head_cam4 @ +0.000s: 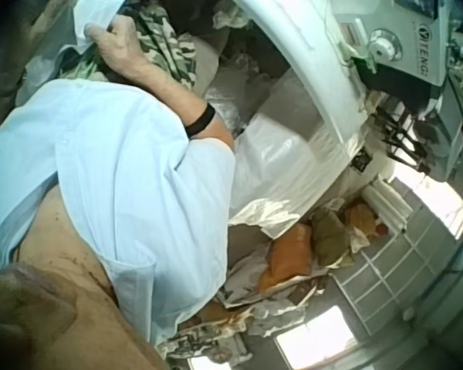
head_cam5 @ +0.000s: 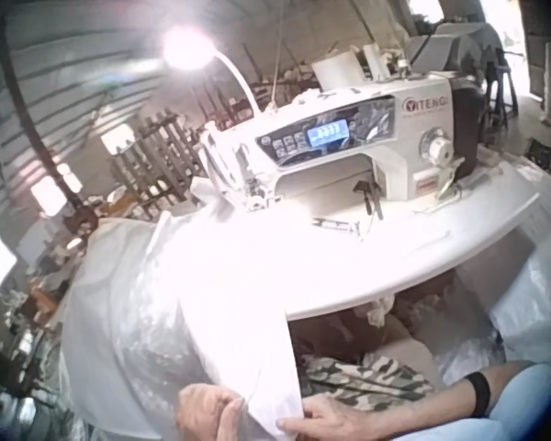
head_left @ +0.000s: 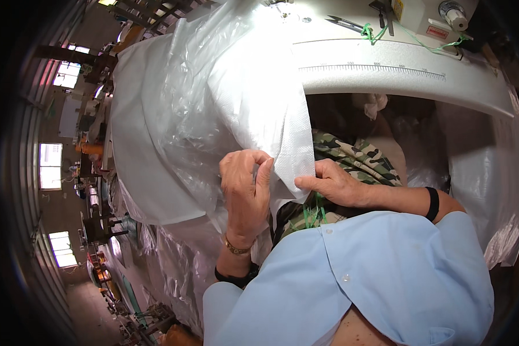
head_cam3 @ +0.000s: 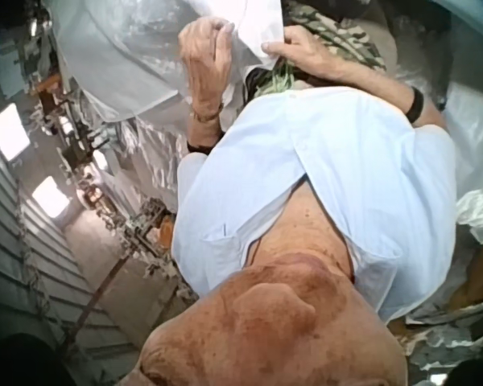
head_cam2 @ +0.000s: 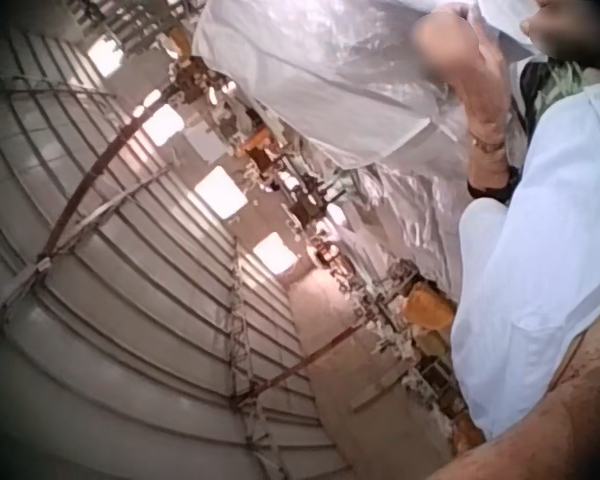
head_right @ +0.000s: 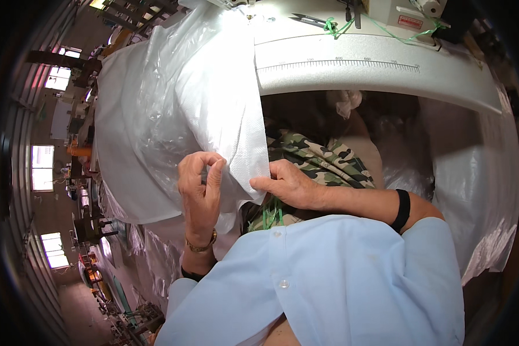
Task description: Sewing the edges of large white plastic sheets using an industrial sewing machine.
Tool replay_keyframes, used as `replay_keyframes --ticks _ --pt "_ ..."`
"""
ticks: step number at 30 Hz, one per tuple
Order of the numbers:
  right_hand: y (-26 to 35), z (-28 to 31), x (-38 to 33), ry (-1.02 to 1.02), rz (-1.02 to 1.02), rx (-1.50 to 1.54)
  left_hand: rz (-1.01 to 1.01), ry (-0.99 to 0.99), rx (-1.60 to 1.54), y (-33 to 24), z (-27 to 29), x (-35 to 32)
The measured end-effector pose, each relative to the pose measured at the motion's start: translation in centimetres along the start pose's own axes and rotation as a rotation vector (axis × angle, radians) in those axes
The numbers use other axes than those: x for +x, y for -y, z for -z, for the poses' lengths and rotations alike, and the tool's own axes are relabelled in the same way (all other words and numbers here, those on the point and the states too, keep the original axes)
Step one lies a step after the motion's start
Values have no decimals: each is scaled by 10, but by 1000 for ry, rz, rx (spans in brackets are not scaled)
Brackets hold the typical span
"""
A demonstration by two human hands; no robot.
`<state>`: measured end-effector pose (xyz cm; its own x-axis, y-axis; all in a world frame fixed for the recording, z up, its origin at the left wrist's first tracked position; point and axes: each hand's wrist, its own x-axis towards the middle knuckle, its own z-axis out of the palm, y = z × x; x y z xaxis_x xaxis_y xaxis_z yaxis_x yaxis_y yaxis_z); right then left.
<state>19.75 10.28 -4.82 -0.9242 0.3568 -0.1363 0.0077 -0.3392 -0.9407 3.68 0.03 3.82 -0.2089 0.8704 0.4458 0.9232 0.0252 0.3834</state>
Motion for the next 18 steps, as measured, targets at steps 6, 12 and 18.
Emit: replay_keyframes --ticks 6,12,18 --pt "1 -5 1 35 34 96 132 67 -29 -6 -7 -4" --pt "0 -8 1 18 42 30 -119 23 320 -4 -10 6" --pt "-2 -10 1 14 62 68 95 -21 -22 8 -12 -3"
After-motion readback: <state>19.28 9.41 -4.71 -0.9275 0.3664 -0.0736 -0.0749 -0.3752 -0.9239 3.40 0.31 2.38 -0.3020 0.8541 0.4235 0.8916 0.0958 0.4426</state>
